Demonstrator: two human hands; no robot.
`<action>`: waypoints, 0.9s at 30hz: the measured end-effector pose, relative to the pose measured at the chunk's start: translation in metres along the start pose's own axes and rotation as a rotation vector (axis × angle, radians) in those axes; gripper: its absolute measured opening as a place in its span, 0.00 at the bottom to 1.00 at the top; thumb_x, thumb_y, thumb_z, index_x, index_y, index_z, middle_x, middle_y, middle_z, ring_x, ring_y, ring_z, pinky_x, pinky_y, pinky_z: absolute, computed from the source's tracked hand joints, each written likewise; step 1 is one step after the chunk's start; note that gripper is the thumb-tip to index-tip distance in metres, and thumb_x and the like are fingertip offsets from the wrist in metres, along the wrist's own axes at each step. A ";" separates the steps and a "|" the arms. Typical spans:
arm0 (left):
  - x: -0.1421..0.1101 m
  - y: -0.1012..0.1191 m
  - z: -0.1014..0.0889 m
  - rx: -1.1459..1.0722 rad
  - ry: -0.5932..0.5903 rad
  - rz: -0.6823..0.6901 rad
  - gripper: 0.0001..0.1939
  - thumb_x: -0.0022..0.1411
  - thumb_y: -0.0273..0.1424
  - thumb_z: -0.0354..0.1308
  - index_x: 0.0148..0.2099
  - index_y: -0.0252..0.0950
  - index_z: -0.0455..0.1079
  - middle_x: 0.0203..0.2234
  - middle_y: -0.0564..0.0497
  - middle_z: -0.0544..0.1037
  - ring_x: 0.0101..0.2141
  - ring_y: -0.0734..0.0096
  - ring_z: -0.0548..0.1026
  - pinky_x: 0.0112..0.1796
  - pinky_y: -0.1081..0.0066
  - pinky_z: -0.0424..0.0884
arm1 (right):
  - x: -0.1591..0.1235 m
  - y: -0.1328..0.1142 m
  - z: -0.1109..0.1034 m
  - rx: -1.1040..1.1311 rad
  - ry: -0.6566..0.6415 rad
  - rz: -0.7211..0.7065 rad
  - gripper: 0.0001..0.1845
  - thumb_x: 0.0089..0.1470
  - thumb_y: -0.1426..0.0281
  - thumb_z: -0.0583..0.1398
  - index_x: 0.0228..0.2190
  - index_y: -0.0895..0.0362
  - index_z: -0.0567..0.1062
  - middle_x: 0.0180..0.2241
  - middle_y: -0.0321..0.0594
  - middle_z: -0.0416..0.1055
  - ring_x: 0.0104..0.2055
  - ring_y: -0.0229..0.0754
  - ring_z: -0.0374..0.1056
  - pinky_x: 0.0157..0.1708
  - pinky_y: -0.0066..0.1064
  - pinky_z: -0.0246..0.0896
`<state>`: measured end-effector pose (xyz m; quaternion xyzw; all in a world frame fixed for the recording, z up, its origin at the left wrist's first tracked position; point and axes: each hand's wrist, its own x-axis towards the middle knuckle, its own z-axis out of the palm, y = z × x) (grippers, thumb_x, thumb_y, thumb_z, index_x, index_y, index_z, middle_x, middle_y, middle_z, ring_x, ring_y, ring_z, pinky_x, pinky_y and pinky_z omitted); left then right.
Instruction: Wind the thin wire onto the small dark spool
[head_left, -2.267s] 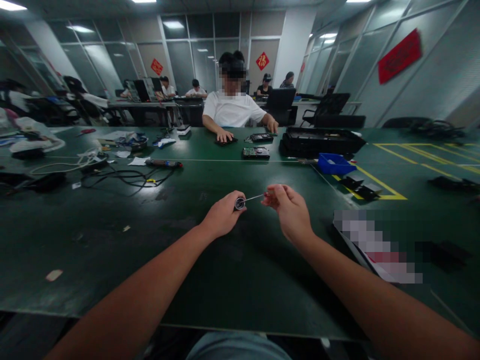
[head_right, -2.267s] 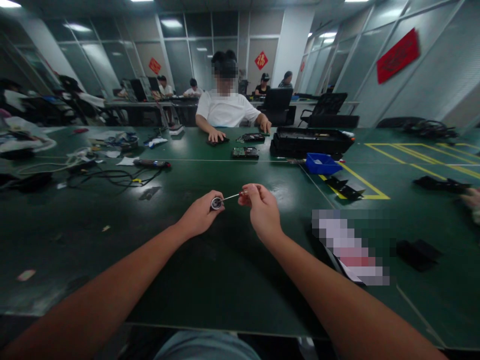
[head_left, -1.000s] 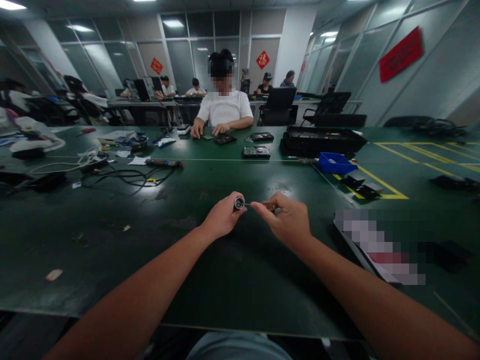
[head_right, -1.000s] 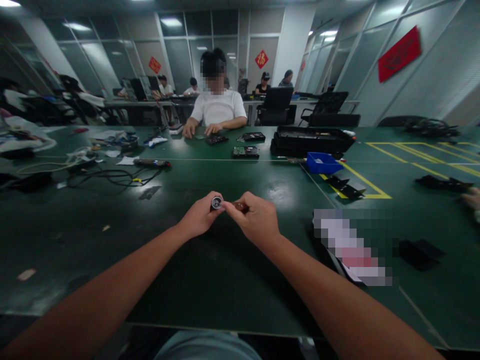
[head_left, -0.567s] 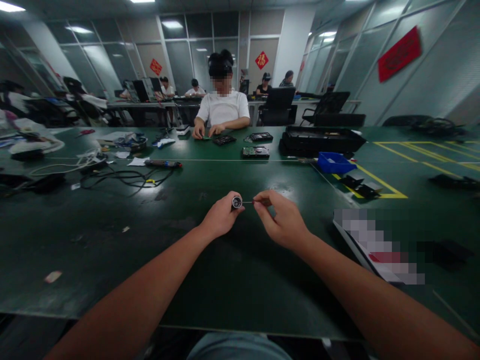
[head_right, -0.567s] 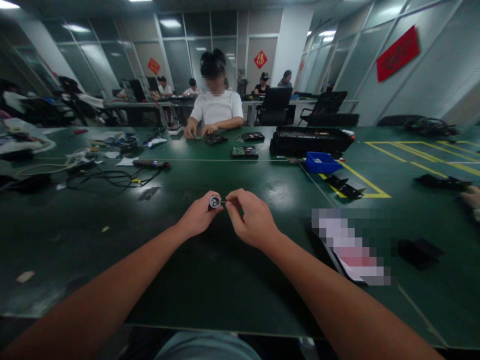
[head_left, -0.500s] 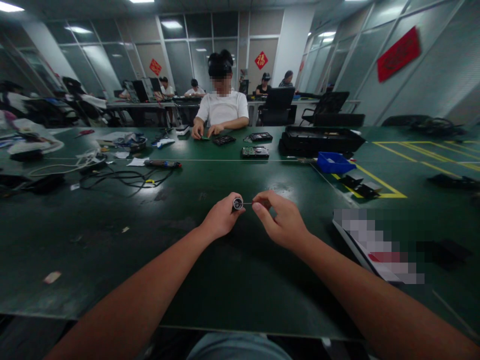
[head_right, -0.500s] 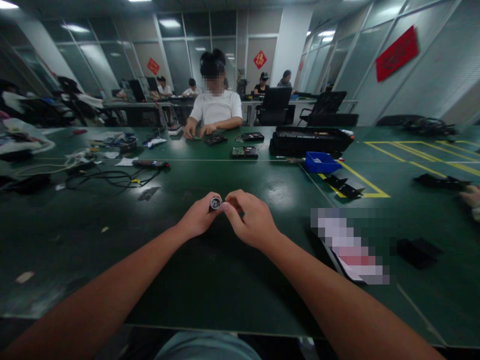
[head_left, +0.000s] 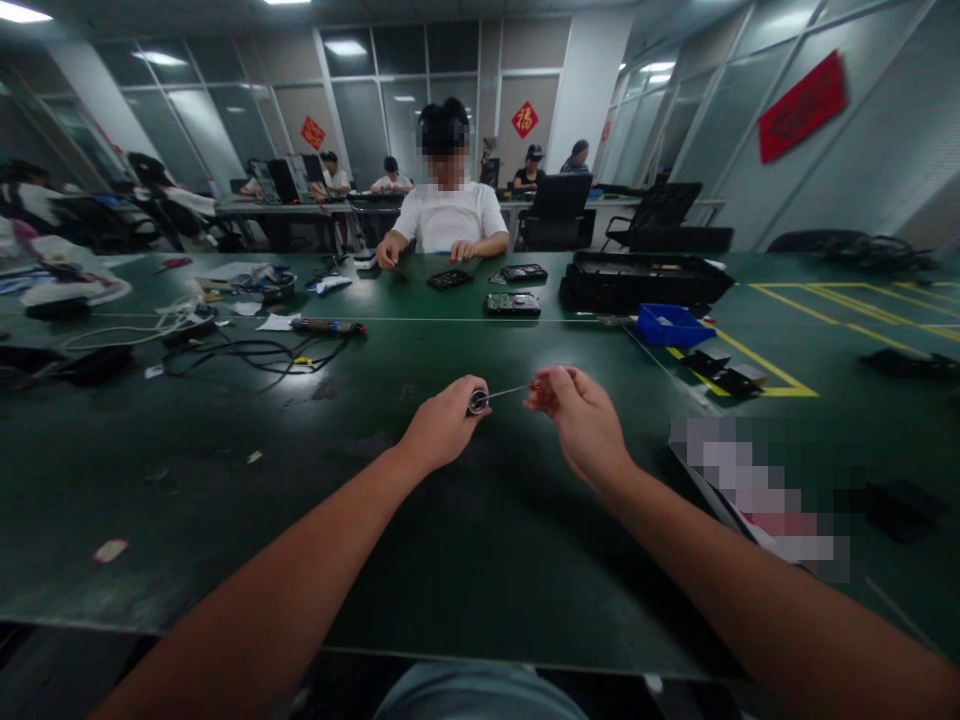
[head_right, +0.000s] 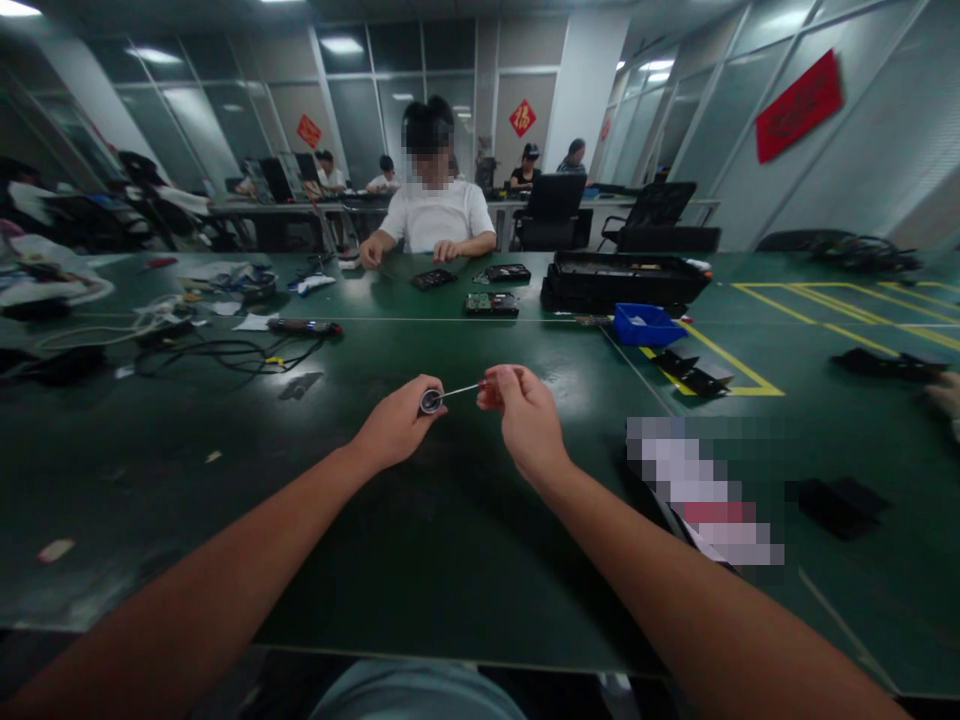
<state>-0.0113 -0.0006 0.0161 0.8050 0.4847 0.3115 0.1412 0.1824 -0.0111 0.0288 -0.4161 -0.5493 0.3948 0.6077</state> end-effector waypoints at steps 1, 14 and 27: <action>0.001 0.000 -0.001 0.020 0.001 -0.001 0.08 0.65 0.32 0.55 0.47 0.41 0.64 0.41 0.50 0.75 0.38 0.65 0.73 0.37 0.68 0.64 | 0.003 0.001 -0.001 0.025 0.014 0.034 0.16 0.62 0.57 0.54 0.34 0.56 0.71 0.28 0.37 0.70 0.29 0.39 0.70 0.36 0.37 0.70; 0.000 -0.006 0.003 0.031 -0.055 -0.057 0.07 0.65 0.31 0.55 0.47 0.41 0.65 0.40 0.49 0.76 0.38 0.64 0.74 0.37 0.67 0.65 | -0.014 -0.014 0.002 -0.314 0.064 -0.272 0.12 0.66 0.61 0.51 0.38 0.55 0.70 0.31 0.38 0.73 0.32 0.39 0.70 0.35 0.34 0.66; -0.001 -0.002 0.005 0.035 -0.116 -0.056 0.07 0.65 0.30 0.55 0.46 0.41 0.66 0.41 0.49 0.77 0.39 0.62 0.74 0.36 0.66 0.65 | -0.016 -0.016 -0.002 -0.525 0.025 -0.330 0.11 0.66 0.62 0.51 0.36 0.53 0.70 0.29 0.37 0.73 0.31 0.41 0.71 0.34 0.34 0.64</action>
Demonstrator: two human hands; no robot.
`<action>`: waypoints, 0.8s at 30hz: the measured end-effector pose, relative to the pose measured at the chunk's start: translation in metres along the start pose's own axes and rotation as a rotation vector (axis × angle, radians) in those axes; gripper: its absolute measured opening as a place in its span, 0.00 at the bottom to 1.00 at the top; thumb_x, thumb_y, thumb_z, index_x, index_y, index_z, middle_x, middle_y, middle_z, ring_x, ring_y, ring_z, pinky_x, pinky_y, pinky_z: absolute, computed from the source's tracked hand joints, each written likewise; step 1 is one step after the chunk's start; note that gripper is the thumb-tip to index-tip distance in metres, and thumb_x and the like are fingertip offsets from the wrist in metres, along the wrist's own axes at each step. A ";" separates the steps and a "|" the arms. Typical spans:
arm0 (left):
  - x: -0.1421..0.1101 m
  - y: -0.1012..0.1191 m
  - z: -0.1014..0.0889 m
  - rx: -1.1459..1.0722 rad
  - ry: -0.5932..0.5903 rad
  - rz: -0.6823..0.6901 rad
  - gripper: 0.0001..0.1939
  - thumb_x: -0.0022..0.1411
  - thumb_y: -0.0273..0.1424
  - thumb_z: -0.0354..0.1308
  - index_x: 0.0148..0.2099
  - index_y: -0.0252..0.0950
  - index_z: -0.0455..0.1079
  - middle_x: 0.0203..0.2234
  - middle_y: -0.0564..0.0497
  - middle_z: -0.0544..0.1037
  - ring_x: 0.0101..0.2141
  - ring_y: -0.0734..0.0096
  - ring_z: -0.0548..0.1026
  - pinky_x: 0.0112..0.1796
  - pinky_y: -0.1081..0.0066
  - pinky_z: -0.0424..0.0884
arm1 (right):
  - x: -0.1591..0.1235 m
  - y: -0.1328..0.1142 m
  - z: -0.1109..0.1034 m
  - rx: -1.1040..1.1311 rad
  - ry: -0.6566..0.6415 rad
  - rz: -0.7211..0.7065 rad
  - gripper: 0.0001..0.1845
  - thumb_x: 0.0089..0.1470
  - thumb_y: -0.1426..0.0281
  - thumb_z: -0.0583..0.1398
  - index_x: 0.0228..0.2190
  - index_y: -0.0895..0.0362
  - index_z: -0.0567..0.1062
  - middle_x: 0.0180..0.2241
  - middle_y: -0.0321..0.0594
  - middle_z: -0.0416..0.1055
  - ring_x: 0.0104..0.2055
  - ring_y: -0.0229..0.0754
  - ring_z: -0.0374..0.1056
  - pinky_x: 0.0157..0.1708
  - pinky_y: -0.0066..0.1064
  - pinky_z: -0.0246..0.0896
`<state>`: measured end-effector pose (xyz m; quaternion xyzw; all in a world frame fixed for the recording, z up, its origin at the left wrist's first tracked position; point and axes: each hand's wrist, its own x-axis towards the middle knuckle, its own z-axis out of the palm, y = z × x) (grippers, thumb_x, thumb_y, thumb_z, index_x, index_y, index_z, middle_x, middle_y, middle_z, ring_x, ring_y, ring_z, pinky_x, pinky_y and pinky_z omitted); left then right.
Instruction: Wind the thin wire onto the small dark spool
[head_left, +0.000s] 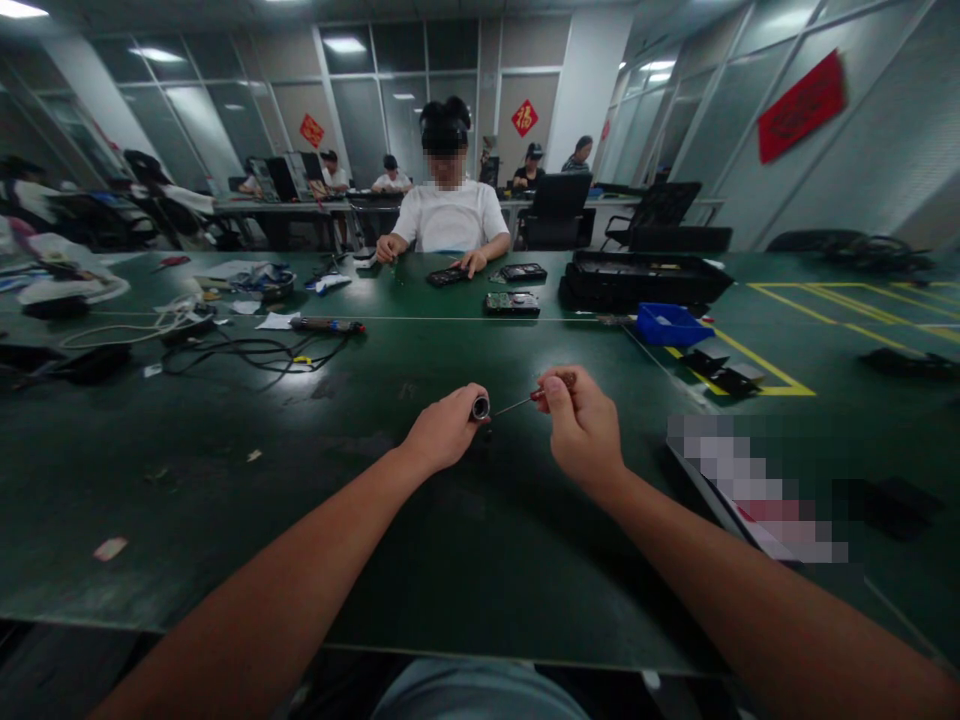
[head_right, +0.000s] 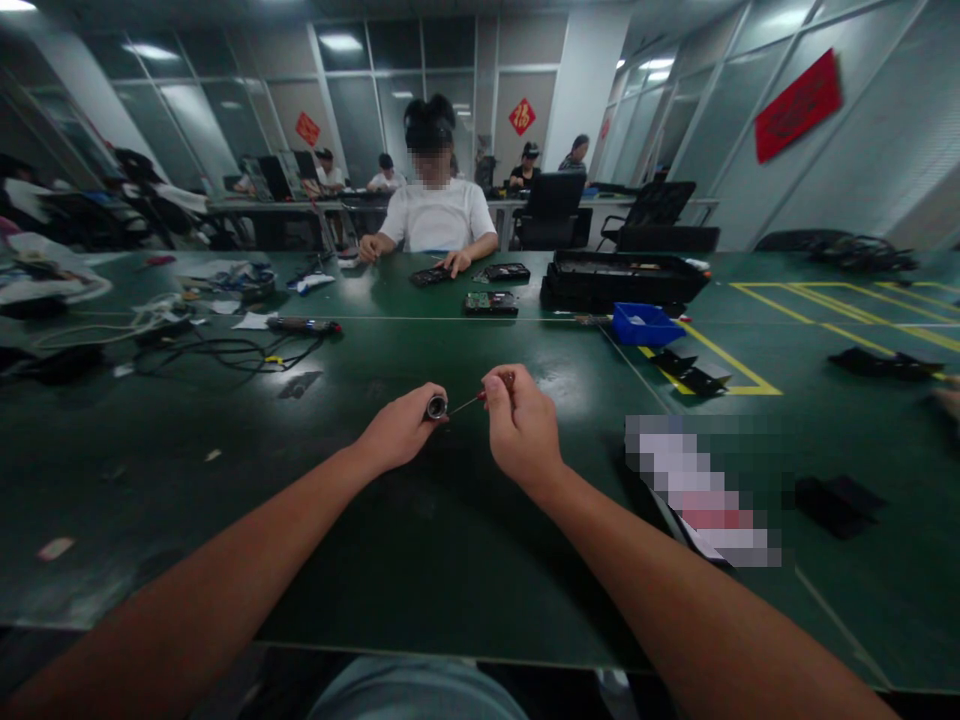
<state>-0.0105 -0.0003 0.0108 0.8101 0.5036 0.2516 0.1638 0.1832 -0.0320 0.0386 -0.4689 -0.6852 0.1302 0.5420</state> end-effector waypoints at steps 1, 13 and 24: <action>0.000 0.000 0.000 -0.008 0.001 -0.004 0.06 0.65 0.31 0.55 0.45 0.41 0.66 0.40 0.50 0.77 0.38 0.63 0.74 0.36 0.67 0.64 | 0.000 -0.002 -0.001 -0.020 0.000 -0.009 0.11 0.66 0.63 0.51 0.36 0.53 0.70 0.29 0.37 0.73 0.31 0.41 0.71 0.34 0.34 0.63; 0.003 -0.003 0.007 -0.213 0.197 -0.030 0.09 0.63 0.30 0.57 0.46 0.39 0.64 0.38 0.51 0.75 0.39 0.68 0.73 0.41 0.69 0.66 | 0.002 -0.002 0.005 -0.271 -0.365 -0.070 0.08 0.62 0.68 0.52 0.36 0.55 0.70 0.29 0.39 0.73 0.29 0.40 0.68 0.30 0.31 0.57; 0.002 -0.003 0.006 -0.224 0.178 -0.050 0.08 0.63 0.30 0.56 0.45 0.39 0.64 0.38 0.51 0.75 0.39 0.67 0.73 0.41 0.68 0.67 | -0.006 0.012 0.016 -0.432 -0.761 -0.012 0.07 0.55 0.63 0.63 0.35 0.51 0.79 0.30 0.38 0.77 0.29 0.42 0.71 0.24 0.31 0.55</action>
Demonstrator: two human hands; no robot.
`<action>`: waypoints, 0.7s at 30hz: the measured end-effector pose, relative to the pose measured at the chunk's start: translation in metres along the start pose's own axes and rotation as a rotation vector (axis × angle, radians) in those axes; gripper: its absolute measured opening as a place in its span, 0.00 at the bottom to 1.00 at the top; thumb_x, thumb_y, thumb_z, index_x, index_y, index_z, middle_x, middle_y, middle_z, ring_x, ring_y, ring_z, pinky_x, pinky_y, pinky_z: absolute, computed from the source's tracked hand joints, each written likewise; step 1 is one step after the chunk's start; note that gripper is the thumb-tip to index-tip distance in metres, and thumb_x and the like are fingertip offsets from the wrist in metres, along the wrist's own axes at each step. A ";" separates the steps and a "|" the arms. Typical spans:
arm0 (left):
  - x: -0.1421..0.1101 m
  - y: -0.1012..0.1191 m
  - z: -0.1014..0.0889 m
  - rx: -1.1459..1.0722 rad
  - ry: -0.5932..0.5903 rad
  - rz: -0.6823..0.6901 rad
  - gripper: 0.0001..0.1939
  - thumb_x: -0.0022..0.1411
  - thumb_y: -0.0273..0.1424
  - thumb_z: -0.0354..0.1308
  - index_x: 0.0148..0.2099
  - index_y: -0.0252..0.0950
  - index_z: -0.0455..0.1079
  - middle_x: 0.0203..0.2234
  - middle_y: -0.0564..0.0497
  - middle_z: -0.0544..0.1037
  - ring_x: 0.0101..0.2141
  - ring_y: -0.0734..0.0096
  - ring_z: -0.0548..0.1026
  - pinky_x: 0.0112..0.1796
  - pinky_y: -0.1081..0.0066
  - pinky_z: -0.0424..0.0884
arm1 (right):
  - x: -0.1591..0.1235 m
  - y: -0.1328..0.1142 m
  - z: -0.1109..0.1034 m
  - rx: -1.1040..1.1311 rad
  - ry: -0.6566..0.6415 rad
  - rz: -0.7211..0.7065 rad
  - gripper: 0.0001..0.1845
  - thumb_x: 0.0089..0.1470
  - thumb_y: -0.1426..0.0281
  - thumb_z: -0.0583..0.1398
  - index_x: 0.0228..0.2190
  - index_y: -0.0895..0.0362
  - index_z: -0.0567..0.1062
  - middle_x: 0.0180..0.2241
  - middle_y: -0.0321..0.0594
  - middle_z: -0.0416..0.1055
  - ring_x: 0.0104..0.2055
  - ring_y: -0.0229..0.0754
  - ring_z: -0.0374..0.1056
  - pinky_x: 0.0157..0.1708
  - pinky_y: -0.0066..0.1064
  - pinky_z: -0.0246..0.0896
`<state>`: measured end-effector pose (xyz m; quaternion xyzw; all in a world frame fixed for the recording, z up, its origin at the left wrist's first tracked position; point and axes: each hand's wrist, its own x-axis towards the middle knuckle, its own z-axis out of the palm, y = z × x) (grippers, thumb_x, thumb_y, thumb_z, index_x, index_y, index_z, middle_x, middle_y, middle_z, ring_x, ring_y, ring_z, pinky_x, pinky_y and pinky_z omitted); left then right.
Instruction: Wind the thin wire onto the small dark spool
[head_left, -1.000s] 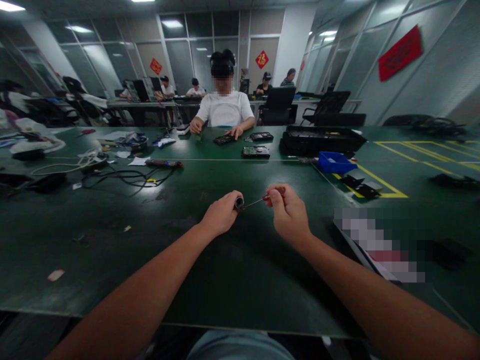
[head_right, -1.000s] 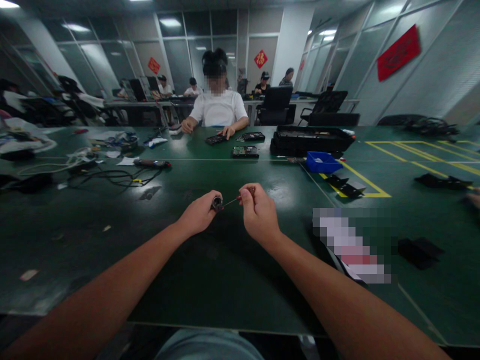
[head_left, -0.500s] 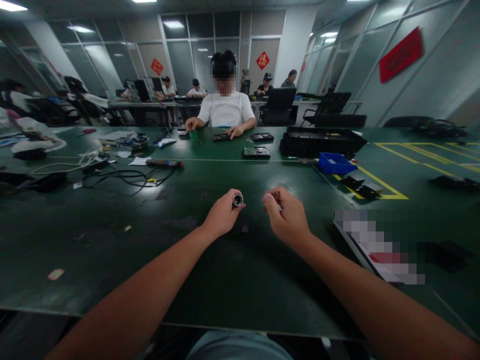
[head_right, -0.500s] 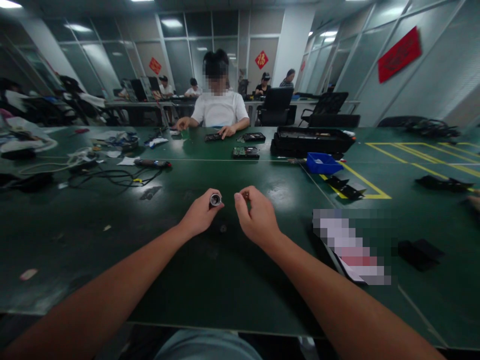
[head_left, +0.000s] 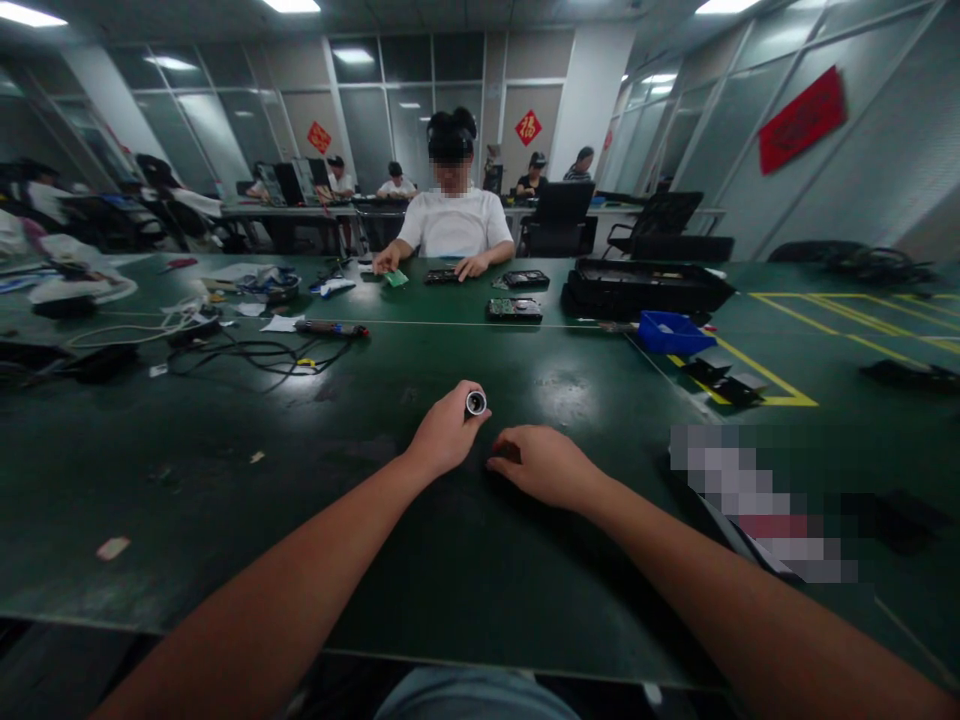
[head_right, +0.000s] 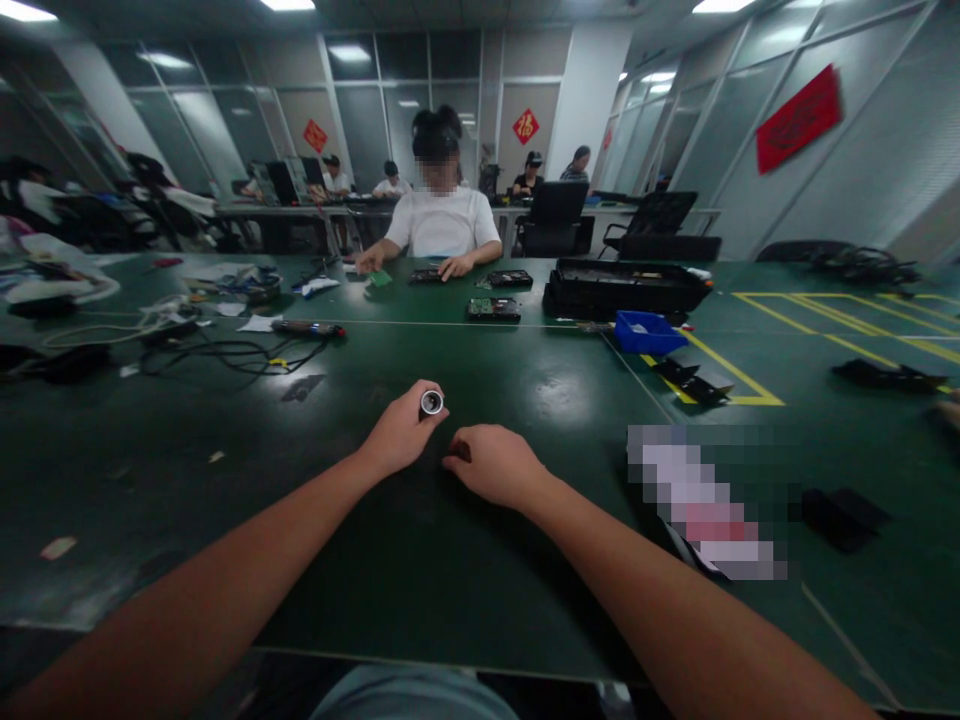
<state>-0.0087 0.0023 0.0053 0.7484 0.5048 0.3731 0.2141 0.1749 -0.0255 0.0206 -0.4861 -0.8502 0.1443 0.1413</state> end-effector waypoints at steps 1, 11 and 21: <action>0.000 0.000 0.000 -0.002 -0.002 0.000 0.08 0.63 0.30 0.57 0.45 0.39 0.64 0.38 0.51 0.75 0.39 0.67 0.73 0.41 0.68 0.67 | 0.000 0.000 0.000 0.002 -0.009 -0.011 0.06 0.54 0.64 0.63 0.34 0.51 0.79 0.31 0.38 0.77 0.30 0.43 0.71 0.25 0.31 0.56; -0.002 0.001 0.000 0.027 -0.078 0.018 0.09 0.63 0.28 0.55 0.46 0.39 0.65 0.37 0.51 0.76 0.37 0.67 0.73 0.38 0.68 0.66 | -0.003 -0.009 -0.009 0.074 0.207 -0.106 0.08 0.59 0.66 0.60 0.38 0.52 0.79 0.34 0.38 0.75 0.34 0.40 0.69 0.33 0.32 0.61; -0.007 0.010 0.005 -0.066 -0.225 0.160 0.11 0.64 0.28 0.53 0.49 0.39 0.66 0.43 0.49 0.76 0.42 0.65 0.74 0.43 0.67 0.67 | -0.001 -0.006 -0.011 0.077 0.427 -0.056 0.07 0.59 0.67 0.61 0.39 0.53 0.78 0.35 0.38 0.74 0.33 0.39 0.69 0.33 0.31 0.61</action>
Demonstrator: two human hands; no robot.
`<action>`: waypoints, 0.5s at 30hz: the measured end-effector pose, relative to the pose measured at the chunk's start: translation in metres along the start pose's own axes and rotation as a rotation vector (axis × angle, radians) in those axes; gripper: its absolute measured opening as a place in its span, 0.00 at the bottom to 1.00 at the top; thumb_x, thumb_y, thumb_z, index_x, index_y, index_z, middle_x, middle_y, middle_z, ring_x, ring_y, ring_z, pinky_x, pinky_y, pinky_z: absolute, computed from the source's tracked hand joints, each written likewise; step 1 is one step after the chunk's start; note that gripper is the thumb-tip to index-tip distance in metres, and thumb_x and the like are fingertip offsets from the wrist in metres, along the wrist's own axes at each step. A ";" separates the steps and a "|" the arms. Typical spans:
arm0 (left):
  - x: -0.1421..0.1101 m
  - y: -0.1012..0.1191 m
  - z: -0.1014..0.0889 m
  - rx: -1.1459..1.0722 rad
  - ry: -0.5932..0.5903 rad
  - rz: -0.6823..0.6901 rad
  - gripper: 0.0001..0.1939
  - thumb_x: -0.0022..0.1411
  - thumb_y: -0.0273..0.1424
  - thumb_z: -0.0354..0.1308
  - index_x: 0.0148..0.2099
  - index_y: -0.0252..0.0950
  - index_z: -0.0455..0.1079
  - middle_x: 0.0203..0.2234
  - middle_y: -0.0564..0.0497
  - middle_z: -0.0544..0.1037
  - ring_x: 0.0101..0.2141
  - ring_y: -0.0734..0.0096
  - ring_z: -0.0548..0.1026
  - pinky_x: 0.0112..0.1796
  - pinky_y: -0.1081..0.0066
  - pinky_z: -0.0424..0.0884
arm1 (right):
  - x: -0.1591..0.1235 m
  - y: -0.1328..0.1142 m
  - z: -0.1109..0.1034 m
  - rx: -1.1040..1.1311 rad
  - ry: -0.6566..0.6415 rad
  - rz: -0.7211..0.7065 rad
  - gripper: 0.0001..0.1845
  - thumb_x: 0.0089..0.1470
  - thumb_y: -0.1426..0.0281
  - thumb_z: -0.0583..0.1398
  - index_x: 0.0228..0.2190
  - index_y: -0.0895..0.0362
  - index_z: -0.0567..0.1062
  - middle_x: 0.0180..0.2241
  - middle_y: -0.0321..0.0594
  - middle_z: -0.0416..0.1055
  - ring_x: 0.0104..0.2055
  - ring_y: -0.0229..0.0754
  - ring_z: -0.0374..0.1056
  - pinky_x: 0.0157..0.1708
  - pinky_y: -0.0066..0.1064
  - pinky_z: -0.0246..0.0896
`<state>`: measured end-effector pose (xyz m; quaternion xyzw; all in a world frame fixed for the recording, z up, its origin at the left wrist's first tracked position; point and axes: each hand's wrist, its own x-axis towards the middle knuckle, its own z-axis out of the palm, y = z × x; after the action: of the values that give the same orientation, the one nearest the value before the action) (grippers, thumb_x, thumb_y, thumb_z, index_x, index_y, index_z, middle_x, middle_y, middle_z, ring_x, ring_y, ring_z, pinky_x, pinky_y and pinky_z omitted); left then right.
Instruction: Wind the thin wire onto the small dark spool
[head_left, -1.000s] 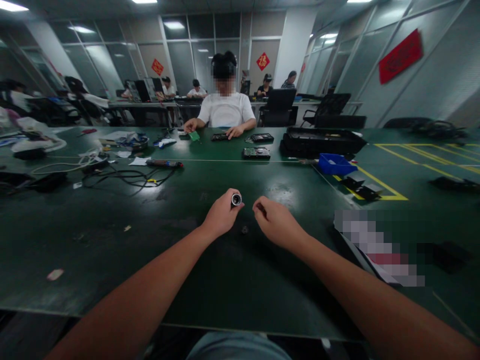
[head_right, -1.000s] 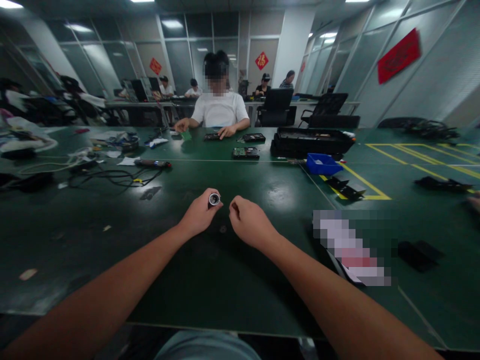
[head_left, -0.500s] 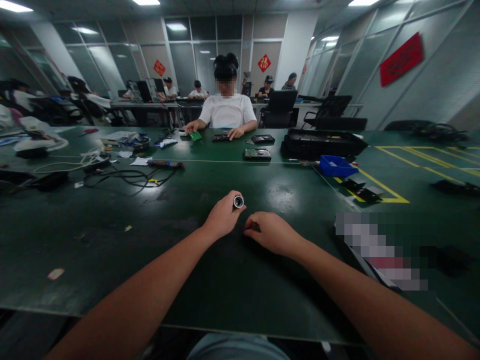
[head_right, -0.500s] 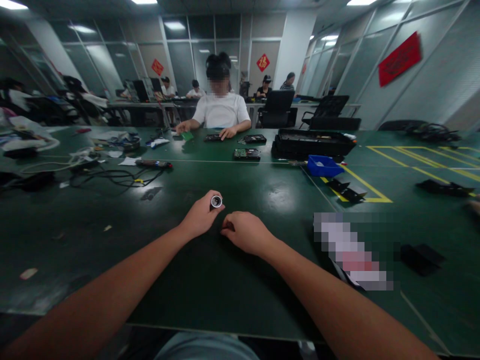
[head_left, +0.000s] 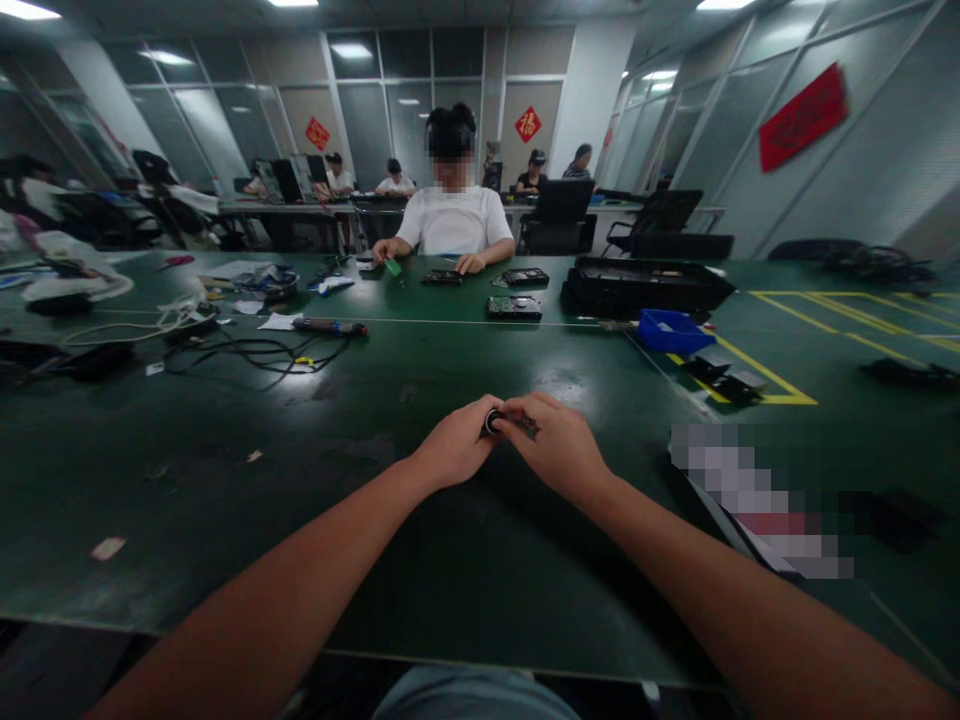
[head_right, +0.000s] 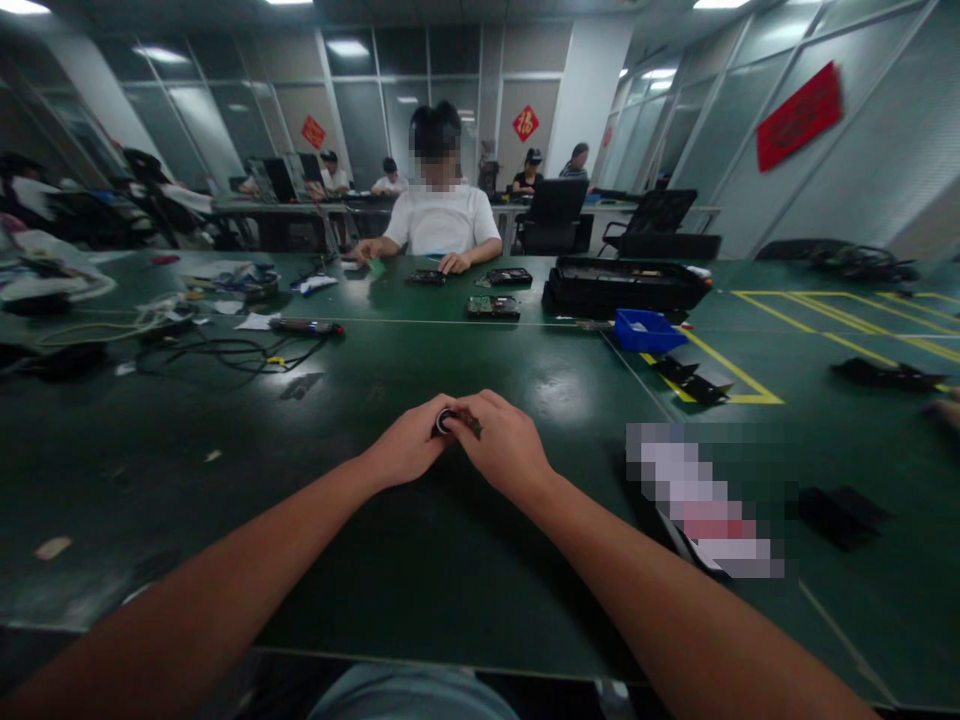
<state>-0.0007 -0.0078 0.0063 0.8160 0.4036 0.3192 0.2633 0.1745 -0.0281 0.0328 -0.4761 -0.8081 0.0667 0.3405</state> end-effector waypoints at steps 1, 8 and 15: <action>0.000 0.000 0.000 -0.001 -0.001 0.006 0.11 0.63 0.28 0.53 0.49 0.39 0.66 0.43 0.49 0.76 0.42 0.65 0.74 0.43 0.66 0.67 | 0.000 0.000 0.000 -0.006 0.010 0.008 0.07 0.58 0.66 0.62 0.39 0.53 0.77 0.35 0.38 0.74 0.34 0.40 0.69 0.33 0.31 0.61; -0.001 0.003 -0.003 0.040 0.008 -0.013 0.11 0.63 0.28 0.54 0.49 0.39 0.66 0.41 0.49 0.76 0.40 0.64 0.74 0.39 0.66 0.67 | 0.001 0.001 -0.001 -0.033 0.056 0.067 0.09 0.56 0.63 0.63 0.37 0.54 0.75 0.33 0.39 0.73 0.34 0.42 0.69 0.33 0.33 0.61; -0.001 0.006 -0.003 0.058 -0.017 0.010 0.11 0.62 0.27 0.54 0.47 0.39 0.66 0.40 0.49 0.76 0.39 0.65 0.73 0.38 0.67 0.65 | 0.000 -0.001 -0.003 -0.023 0.047 0.073 0.09 0.55 0.63 0.63 0.37 0.55 0.74 0.32 0.39 0.72 0.32 0.42 0.67 0.31 0.33 0.60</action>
<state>-0.0006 -0.0113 0.0116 0.8279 0.4065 0.3018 0.2413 0.1756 -0.0292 0.0350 -0.5107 -0.7827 0.0585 0.3510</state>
